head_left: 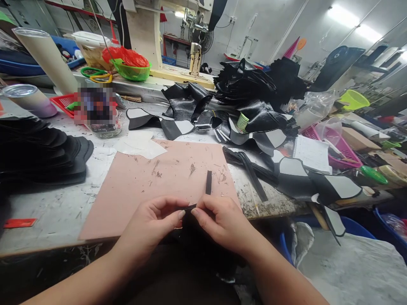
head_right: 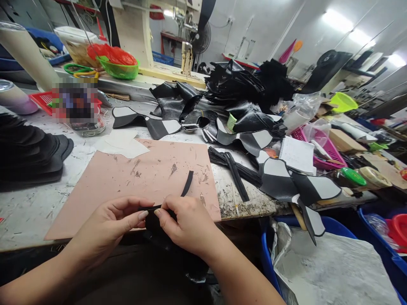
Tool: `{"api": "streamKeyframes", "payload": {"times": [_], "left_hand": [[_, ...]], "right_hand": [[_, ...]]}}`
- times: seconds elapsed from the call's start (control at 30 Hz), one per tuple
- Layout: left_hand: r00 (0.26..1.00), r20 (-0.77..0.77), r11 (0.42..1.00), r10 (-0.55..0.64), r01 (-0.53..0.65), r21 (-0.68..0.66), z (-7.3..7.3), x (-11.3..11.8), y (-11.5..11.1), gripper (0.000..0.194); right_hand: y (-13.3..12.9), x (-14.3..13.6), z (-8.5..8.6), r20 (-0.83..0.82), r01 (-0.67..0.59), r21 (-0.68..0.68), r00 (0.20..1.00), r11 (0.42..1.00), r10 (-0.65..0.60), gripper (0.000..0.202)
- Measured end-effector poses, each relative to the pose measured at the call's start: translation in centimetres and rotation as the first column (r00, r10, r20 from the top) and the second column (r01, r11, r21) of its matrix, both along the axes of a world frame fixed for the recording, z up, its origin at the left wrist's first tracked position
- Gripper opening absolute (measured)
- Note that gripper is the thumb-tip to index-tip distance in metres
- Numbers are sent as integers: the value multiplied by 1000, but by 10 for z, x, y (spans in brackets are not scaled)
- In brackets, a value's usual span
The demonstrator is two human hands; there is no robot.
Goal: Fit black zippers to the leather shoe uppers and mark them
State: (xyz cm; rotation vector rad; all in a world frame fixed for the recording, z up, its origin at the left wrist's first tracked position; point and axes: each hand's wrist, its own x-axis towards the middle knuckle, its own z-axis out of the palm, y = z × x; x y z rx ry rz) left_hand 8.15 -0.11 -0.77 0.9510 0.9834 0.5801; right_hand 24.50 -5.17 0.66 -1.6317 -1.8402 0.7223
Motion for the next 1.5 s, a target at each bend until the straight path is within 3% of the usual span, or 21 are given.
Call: {"api": "streamKeyframes", "payload": {"times": [0.3, 0.47, 0.57, 0.63, 0.8, 0.97, 1.1, 1.23, 1.3, 1.37, 1.5], "left_hand": [[998, 20, 997, 68, -67, -30, -2, 2, -2, 17], [987, -39, 988, -153, 152, -28, 10, 1, 14, 29], [933, -180, 939, -312, 331, 90, 21, 2, 22, 21], [894, -278, 900, -352, 405, 163, 27, 4, 25, 11], [865, -370, 897, -339, 416, 151, 32, 7, 25, 5], [840, -362, 867, -403, 477, 141, 28, 5, 26, 6], [782, -423, 775, -458, 584, 241, 26, 7, 27, 10], [742, -571, 619, -352, 642, 453, 25, 9, 23, 13], [743, -598, 568, -300, 643, 514, 25, 10, 22, 10], [744, -605, 570, -284, 639, 517, 26, 10, 22, 10], [709, -624, 649, -328, 649, 397, 24, 9, 25, 9]], "right_hand": [[-1, 7, 1, 31, -23, 24, 999, 999, 22, 12], [-2, 6, 4, 63, -50, 84, 997, 995, 45, 12], [-3, 4, 5, 98, -72, 118, 993, 990, 61, 12], [-4, 3, 5, 118, -84, 130, 991, 988, 69, 11], [-5, 7, 3, 136, -90, 131, 988, 987, 72, 4], [-5, 9, 3, 179, -118, 119, 979, 986, 95, 8], [-6, 5, 4, 221, -125, 109, 970, 986, 98, 11], [-7, 3, 5, 271, -131, 93, 957, 987, 102, 13], [-7, 5, 7, 300, -137, 71, 948, 988, 110, 13], [-7, 9, 10, 338, -130, 48, 935, 990, 107, 12], [-6, 20, 16, 348, -138, 22, 929, 990, 122, 11]]}}
